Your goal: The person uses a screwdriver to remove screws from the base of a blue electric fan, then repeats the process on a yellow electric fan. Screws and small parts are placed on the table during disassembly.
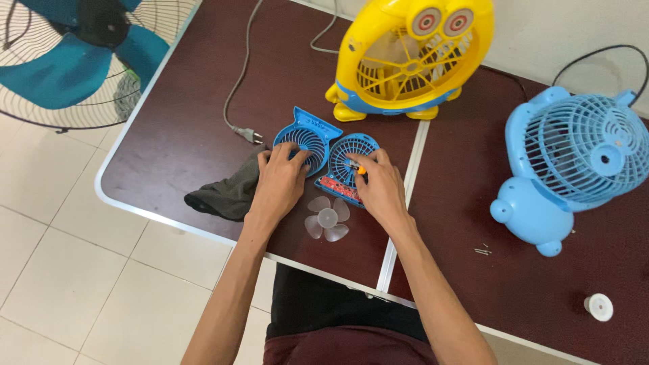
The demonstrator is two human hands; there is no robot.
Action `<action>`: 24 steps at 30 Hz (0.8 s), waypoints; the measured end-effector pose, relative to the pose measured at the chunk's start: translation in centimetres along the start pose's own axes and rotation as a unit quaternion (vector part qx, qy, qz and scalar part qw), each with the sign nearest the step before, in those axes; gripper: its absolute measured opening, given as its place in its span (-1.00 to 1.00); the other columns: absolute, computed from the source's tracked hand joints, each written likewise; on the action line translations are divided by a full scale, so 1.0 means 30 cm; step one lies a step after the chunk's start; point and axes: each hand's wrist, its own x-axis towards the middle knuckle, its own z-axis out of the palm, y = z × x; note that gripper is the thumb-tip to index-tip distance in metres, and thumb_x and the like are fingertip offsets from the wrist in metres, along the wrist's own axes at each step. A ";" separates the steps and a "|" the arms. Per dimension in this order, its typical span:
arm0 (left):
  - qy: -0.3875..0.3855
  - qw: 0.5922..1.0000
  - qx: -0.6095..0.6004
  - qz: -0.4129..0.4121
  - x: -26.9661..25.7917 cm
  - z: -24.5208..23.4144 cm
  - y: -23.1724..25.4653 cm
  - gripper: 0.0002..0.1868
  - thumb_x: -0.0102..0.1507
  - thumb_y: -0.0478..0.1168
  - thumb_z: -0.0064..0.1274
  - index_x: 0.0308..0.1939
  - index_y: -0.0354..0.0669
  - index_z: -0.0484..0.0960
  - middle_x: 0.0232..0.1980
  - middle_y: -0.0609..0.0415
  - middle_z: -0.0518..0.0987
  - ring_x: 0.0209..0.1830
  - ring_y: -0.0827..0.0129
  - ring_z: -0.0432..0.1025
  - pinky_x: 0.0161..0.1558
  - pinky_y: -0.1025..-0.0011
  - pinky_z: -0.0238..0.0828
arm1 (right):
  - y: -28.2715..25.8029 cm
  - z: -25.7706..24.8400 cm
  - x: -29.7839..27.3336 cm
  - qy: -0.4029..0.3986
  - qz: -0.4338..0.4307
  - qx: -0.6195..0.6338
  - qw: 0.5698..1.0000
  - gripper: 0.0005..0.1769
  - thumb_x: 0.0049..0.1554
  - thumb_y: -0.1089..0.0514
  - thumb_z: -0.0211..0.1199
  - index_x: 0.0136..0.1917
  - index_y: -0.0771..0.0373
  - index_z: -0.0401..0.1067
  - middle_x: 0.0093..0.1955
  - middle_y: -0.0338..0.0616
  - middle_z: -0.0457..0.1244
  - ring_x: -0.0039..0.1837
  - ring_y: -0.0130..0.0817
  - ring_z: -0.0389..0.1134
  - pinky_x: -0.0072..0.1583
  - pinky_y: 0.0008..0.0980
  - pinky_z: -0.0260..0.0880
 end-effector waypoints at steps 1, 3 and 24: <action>0.004 1.000 0.005 -0.004 -0.002 -0.002 -0.012 -0.68 0.26 -0.29 0.10 0.11 -0.21 0.65 0.13 -0.10 0.51 0.22 0.06 0.36 0.23 -0.04 0.13 | -0.005 0.009 0.009 0.000 -0.005 0.001 1.000 -0.53 0.08 0.32 0.31 0.25 0.01 0.53 0.03 -0.06 0.24 -0.11 -0.10 0.37 0.00 -0.10 0.39; 0.011 1.000 0.015 -0.010 0.002 -0.004 -0.033 -0.69 0.27 -0.28 0.09 0.10 -0.20 0.65 0.15 -0.11 0.52 0.24 0.05 0.36 0.23 -0.05 0.13 | -0.014 0.025 0.030 0.002 -0.012 0.003 1.000 -0.53 0.07 0.32 0.31 0.24 0.01 0.54 0.05 -0.06 0.25 -0.10 -0.09 0.37 0.01 -0.08 0.39; 0.015 0.999 -0.043 0.023 0.095 0.002 0.071 -0.64 0.32 -0.31 0.07 0.21 -0.24 0.58 0.22 -0.17 0.48 0.23 0.00 0.38 0.23 -0.03 0.10 | 0.069 0.002 0.050 0.070 -0.073 0.120 0.988 -0.57 0.20 0.40 0.14 0.33 0.23 0.41 0.13 -0.03 0.19 0.22 -0.13 0.29 0.22 -0.19 0.29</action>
